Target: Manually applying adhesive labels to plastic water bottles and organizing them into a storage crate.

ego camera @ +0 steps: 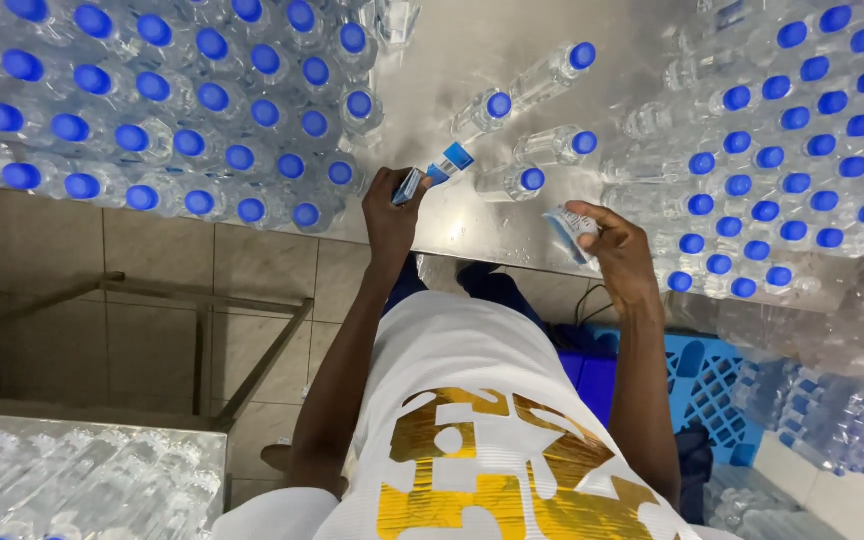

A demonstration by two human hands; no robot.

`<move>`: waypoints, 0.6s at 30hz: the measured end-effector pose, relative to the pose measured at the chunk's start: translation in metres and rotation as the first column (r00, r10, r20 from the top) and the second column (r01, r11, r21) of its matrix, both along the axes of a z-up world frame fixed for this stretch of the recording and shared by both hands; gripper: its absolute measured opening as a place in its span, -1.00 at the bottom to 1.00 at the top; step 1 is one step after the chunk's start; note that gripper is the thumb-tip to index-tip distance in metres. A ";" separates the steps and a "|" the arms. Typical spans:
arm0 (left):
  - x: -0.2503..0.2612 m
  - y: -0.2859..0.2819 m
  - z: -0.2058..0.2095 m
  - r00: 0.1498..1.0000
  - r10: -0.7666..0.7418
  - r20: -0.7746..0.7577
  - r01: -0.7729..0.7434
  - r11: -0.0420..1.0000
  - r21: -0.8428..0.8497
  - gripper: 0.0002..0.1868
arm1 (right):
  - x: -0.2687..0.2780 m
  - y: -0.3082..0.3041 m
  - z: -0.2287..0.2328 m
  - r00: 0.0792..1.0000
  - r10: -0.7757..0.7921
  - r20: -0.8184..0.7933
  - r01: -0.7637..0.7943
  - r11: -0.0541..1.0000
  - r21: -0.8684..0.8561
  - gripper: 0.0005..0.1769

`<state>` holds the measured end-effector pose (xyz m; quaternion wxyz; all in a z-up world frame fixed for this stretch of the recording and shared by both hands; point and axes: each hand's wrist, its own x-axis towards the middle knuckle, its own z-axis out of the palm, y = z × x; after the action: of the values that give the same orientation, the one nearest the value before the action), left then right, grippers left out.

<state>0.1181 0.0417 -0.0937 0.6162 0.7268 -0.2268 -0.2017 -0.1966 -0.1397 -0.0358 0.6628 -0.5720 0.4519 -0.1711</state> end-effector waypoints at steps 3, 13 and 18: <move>0.002 0.001 0.003 0.999 0.004 0.037 -0.004 1.000 -0.001 -0.82 | 0.056 0.011 0.087 0.990 0.080 -0.112 -0.108 0.957 -0.268 -0.49; 0.001 0.009 0.008 0.999 0.036 0.010 -0.036 0.999 -0.028 -0.79 | 0.102 0.001 0.041 0.892 0.105 -0.439 -0.449 0.308 -0.839 -0.68; 0.000 0.012 0.000 0.999 0.043 0.027 -0.042 0.999 -0.027 -0.80 | 0.103 0.002 0.008 0.888 0.097 -0.450 -0.455 0.039 -0.890 -0.63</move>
<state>0.1182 0.0538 -0.0934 0.6267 0.7259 -0.2224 -0.1757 -0.0940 -0.1380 -0.0279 0.0616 -0.9570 0.1840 -0.2158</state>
